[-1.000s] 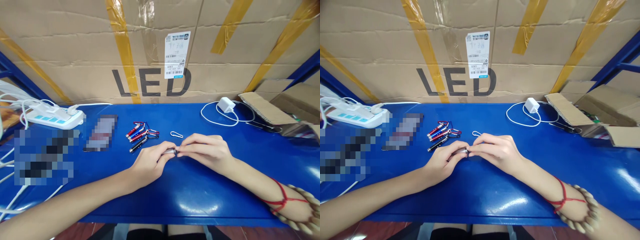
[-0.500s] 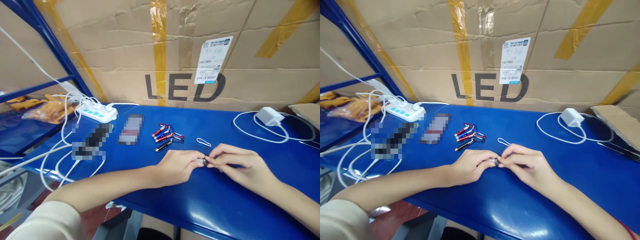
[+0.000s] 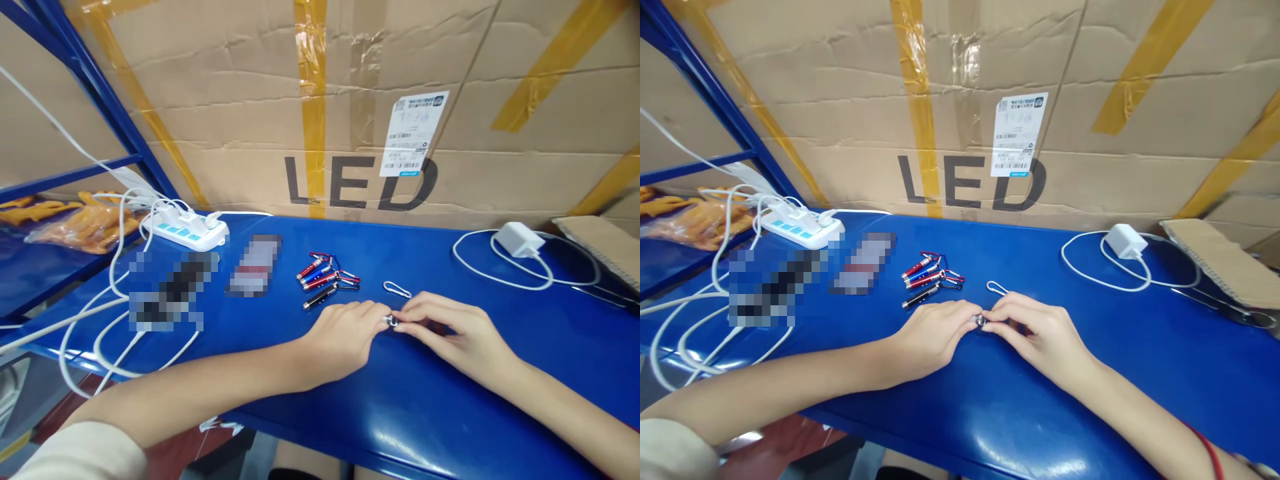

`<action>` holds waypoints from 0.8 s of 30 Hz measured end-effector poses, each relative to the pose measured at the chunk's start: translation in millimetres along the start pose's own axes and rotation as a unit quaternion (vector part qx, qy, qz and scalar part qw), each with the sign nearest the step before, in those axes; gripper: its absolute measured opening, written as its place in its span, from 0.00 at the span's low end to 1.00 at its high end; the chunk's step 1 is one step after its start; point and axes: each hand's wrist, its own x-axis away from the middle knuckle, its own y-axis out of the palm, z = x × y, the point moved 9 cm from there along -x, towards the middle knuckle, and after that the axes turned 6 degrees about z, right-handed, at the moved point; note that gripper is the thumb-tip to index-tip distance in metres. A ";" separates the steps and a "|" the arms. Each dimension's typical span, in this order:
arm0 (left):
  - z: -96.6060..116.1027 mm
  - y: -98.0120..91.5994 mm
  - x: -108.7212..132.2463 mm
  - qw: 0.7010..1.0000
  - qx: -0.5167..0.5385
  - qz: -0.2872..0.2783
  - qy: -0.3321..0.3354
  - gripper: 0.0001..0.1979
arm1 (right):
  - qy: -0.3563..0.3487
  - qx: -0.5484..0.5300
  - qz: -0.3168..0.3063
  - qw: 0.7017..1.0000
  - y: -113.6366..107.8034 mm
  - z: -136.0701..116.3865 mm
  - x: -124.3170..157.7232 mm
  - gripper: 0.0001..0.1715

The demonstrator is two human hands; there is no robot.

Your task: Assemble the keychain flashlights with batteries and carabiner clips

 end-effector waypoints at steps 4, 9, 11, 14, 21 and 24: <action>-7.8 -16.2 -4.0 0.998 -0.019 0.053 -0.037 0.11 | 0.026 0.061 -0.004 0.998 -2.4 8.8 4.5 0.12; -30.2 -67.9 -9.3 0.970 -0.101 0.182 -0.124 0.11 | 0.033 0.090 -0.011 0.995 -4.4 6.9 5.0 0.15; -41.3 -86.2 -11.6 0.953 -0.157 0.213 -0.148 0.12 | 0.033 0.094 -0.019 0.995 -3.6 5.2 4.6 0.14; -67.9 -107.4 -14.6 0.924 -0.231 0.228 -0.200 0.13 | 0.031 0.099 -0.029 0.994 -3.2 3.2 4.2 0.13; -139.9 -135.0 1.9 0.857 -0.304 0.168 -0.380 0.15 | 0.025 0.095 -0.040 0.994 -2.5 -1.4 5.4 0.14; -159.4 -137.7 18.1 0.836 -0.271 0.129 -0.460 0.16 | 0.019 0.093 -0.043 0.995 -1.1 -2.1 6.1 0.14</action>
